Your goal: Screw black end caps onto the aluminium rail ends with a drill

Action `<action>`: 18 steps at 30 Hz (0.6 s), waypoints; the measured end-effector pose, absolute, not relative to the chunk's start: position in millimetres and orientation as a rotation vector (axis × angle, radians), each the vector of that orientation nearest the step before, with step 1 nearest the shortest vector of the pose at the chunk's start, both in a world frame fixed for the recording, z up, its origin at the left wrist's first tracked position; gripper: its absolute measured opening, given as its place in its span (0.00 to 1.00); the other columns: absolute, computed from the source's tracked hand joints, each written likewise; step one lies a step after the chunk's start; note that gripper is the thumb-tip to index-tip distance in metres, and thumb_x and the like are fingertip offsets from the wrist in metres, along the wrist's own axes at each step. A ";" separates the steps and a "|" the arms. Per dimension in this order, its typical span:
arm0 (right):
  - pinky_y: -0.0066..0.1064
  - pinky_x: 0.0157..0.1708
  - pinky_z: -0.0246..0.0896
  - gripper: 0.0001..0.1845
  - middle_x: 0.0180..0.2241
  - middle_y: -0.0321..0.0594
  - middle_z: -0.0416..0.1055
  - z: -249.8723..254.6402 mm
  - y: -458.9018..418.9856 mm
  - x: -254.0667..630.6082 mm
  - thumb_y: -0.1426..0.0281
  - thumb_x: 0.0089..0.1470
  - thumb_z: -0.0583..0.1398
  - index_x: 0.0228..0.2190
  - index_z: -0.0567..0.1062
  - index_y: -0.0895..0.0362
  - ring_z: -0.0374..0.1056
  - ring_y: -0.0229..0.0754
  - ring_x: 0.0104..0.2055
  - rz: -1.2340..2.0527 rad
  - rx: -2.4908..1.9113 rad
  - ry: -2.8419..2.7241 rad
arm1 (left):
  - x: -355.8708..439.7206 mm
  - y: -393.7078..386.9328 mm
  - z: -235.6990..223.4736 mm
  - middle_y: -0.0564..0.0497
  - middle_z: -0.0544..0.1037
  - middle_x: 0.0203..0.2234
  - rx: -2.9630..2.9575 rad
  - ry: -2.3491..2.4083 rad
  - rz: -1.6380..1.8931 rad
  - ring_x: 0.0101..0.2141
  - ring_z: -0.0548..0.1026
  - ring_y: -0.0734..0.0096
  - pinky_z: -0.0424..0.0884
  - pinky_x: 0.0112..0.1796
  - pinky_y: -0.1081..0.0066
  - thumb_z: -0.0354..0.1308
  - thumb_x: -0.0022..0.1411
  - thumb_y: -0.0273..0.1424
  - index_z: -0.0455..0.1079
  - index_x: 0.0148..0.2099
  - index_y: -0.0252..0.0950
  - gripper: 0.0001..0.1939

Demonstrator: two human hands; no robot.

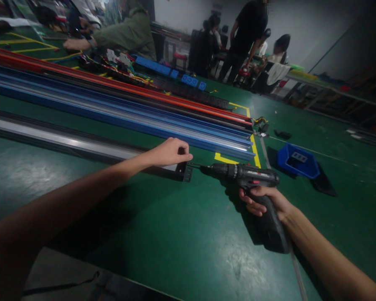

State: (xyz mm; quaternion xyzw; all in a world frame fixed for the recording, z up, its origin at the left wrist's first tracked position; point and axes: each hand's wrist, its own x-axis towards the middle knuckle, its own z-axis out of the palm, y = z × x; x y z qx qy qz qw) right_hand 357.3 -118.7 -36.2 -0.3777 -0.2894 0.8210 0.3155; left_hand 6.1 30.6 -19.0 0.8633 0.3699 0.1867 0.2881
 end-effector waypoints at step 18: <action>0.23 0.20 0.64 0.12 0.27 0.40 0.71 -35.5 -118.9 356.2 0.70 0.55 0.62 0.39 0.80 0.65 0.56 0.28 0.17 2.167 -0.971 -0.772 | 5.7 31.8 -21.1 0.53 0.77 0.23 2.310 0.984 0.508 0.25 0.70 0.75 0.59 0.29 0.73 0.60 0.62 0.41 0.75 0.31 0.35 0.15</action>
